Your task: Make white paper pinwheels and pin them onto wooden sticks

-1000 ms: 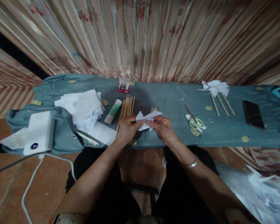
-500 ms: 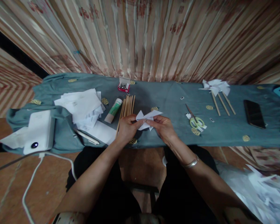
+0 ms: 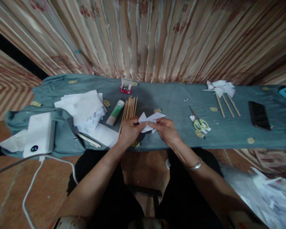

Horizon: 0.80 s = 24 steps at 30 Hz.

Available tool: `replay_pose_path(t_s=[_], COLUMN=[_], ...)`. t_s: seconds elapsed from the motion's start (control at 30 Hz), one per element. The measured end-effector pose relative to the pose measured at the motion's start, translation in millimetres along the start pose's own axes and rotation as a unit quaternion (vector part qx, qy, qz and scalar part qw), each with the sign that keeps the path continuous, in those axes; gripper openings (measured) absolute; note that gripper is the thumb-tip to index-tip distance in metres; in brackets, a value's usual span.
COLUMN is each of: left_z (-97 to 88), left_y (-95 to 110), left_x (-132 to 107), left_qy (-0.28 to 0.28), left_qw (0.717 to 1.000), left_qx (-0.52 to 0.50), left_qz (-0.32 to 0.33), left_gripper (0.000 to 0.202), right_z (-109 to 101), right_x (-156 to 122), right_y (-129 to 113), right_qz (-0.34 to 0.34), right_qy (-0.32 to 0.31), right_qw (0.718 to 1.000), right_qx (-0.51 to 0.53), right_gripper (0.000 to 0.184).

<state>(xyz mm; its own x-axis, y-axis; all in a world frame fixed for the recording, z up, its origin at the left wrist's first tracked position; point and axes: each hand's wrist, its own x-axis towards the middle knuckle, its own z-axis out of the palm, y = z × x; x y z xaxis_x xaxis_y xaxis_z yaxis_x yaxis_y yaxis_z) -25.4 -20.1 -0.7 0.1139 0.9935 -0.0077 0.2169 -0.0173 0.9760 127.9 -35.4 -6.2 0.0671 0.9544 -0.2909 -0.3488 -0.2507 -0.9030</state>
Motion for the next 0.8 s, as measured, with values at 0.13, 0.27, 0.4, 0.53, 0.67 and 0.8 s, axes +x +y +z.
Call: replay_pose_path(t_s=[0.13, 0.27, 0.4, 0.53, 0.67, 0.8], left_z=[-0.5, -0.5, -0.1, -0.3, -0.6, -0.2], left_y=[-0.6, -1.3, -3.0, -2.7, 0.1, -0.5], left_x=[0.0, 0.3, 0.5, 0.1, -0.4, 0.5], left_qy=[0.0, 0.005, 0.007, 0.005, 0.012, -0.002], left_qw=[1.0, 1.0, 1.0, 1.0, 1.0, 0.999], left_qx=[0.006, 0.009, 0.009, 0.01, 0.012, -0.031], left_qz=[0.006, 0.009, 0.012, 0.011, 0.013, -0.01], left_gripper=[0.031, 0.032, 0.034, 0.035, 0.034, 0.029], right_z=[-1.4, -1.0, -0.6, -1.2, -0.2, 1.1], right_x=[0.9, 0.4, -0.1, 0.1, -0.2, -0.5], right_y=[1.6, 1.3, 0.5, 1.3, 1.3, -1.0], right_qz=[-0.003, 0.002, 0.01, 0.011, 0.014, -0.002], right_qy=[-0.005, -0.003, -0.005, -0.009, -0.009, -0.009], right_qw=[1.0, 1.0, 1.0, 1.0, 1.0, 1.0], right_qx=[-0.015, -0.007, 0.0, 0.002, 0.009, 0.014], right_gripper=[0.032, 0.033, 0.033, 0.032, 0.031, 0.03])
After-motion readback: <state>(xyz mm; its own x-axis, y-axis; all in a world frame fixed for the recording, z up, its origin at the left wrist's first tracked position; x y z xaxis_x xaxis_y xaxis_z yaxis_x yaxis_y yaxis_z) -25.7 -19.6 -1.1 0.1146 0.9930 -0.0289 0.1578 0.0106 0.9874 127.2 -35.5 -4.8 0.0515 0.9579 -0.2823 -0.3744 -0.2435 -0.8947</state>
